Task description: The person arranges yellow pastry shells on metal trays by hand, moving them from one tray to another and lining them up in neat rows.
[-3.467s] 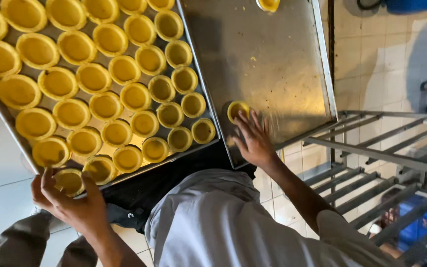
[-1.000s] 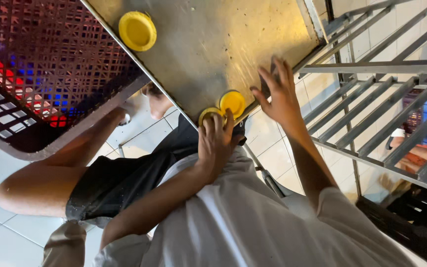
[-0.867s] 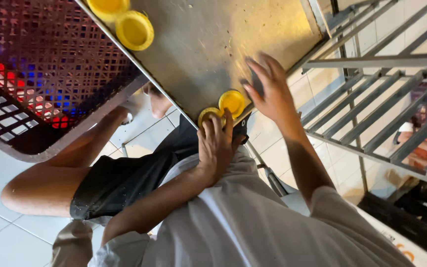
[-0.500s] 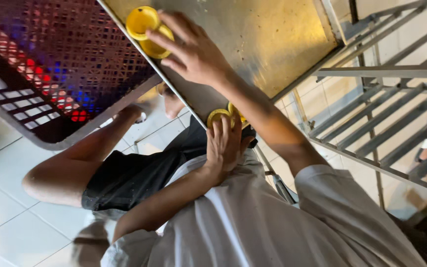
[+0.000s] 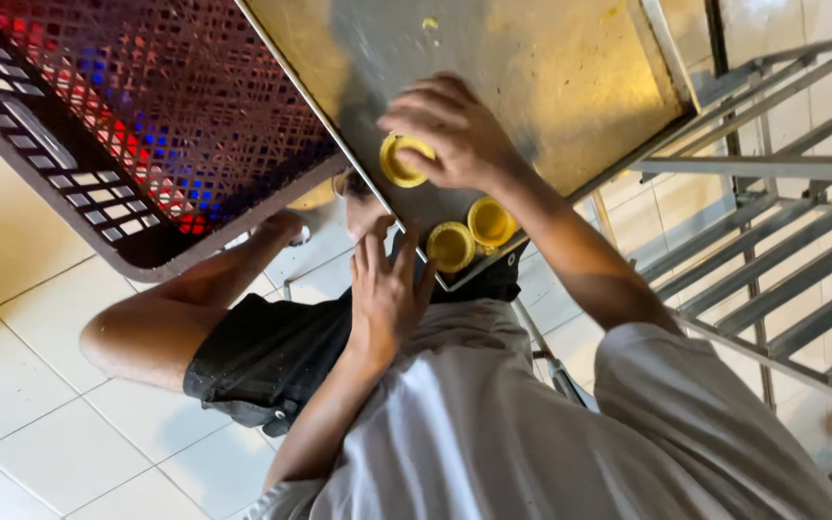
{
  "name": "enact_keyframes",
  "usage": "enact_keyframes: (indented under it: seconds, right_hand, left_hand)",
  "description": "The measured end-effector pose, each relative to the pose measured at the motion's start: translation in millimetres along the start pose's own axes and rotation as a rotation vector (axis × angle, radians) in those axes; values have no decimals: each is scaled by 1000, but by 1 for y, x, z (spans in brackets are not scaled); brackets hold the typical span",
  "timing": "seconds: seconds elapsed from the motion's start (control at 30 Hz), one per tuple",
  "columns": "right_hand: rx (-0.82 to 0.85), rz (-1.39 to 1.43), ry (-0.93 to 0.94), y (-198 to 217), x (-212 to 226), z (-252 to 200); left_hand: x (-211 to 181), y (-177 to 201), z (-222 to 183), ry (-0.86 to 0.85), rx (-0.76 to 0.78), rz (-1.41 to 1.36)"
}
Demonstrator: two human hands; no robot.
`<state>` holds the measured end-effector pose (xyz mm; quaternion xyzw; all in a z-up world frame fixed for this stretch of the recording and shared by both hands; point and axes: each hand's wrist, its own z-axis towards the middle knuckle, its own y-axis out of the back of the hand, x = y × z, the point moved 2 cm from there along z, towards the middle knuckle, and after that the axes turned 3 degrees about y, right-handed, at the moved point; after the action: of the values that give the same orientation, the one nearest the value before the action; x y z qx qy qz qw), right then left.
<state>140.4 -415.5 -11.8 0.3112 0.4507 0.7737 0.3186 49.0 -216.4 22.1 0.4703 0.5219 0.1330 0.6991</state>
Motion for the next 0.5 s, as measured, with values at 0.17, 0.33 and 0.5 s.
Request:
enact_keyframes:
  seconds: [0.17,0.33,0.5]
  right_hand:
    - [242,23,193,-5,-13,-37]
    - [207,-232,-290,31,-51,-85]
    - [289,-558,-721,51,-47,-134]
  left_hand:
    - [-10,-16,-8,-71,87,-20]
    - [-12,-26,-4,-123,101,-91]
    - [-10,-24,3,-120,75,-67]
